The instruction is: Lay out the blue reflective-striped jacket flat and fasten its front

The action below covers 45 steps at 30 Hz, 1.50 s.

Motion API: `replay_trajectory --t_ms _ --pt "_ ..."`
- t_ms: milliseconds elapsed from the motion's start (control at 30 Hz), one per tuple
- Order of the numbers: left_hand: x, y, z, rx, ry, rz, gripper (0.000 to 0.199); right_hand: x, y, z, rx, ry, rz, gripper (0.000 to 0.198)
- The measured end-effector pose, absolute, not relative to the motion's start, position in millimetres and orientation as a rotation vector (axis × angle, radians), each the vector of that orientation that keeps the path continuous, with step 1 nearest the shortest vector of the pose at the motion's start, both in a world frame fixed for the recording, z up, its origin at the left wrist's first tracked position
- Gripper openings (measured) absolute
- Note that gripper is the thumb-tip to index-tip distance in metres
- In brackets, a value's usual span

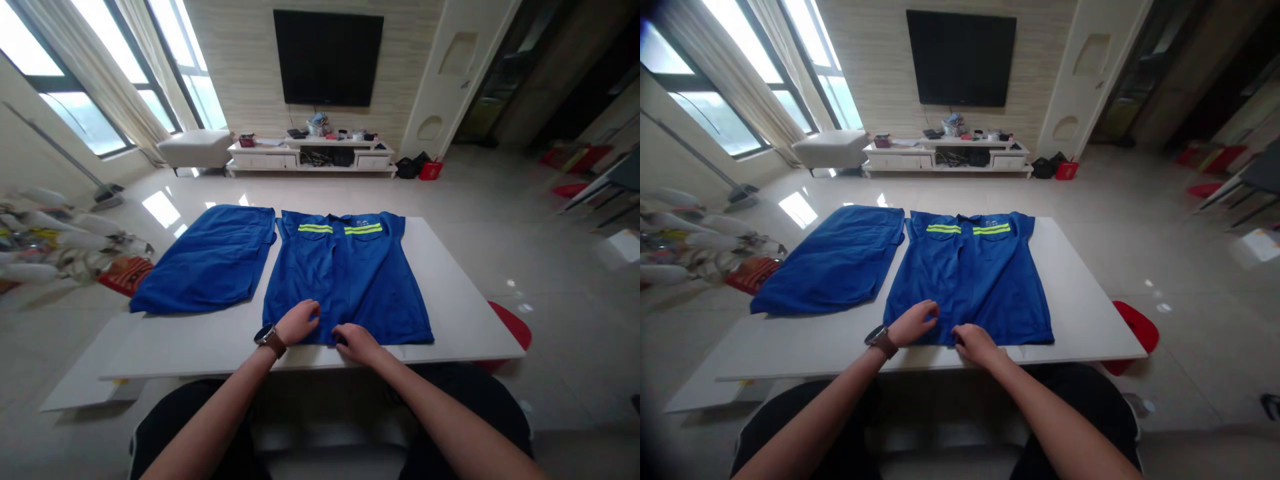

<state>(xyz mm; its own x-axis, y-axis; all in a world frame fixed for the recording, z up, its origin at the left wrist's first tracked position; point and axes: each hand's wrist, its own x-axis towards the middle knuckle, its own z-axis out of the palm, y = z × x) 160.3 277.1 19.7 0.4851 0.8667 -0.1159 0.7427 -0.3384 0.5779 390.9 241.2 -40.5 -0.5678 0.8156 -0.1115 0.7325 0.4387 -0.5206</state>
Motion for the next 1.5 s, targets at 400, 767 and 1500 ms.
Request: replay_trajectory --t_ms 400,767,1500 --pt "158 285 0 2.231 1.453 -0.194 0.053 377 262 -19 -1.277 -2.831 0.542 0.014" --pt "175 270 -4 2.167 1.494 -0.296 0.061 388 229 -39 -1.342 -2.888 0.466 0.024" --pt "203 279 -15 2.331 1.684 -0.366 0.067 374 237 -15 -1.293 -2.982 0.456 0.021"
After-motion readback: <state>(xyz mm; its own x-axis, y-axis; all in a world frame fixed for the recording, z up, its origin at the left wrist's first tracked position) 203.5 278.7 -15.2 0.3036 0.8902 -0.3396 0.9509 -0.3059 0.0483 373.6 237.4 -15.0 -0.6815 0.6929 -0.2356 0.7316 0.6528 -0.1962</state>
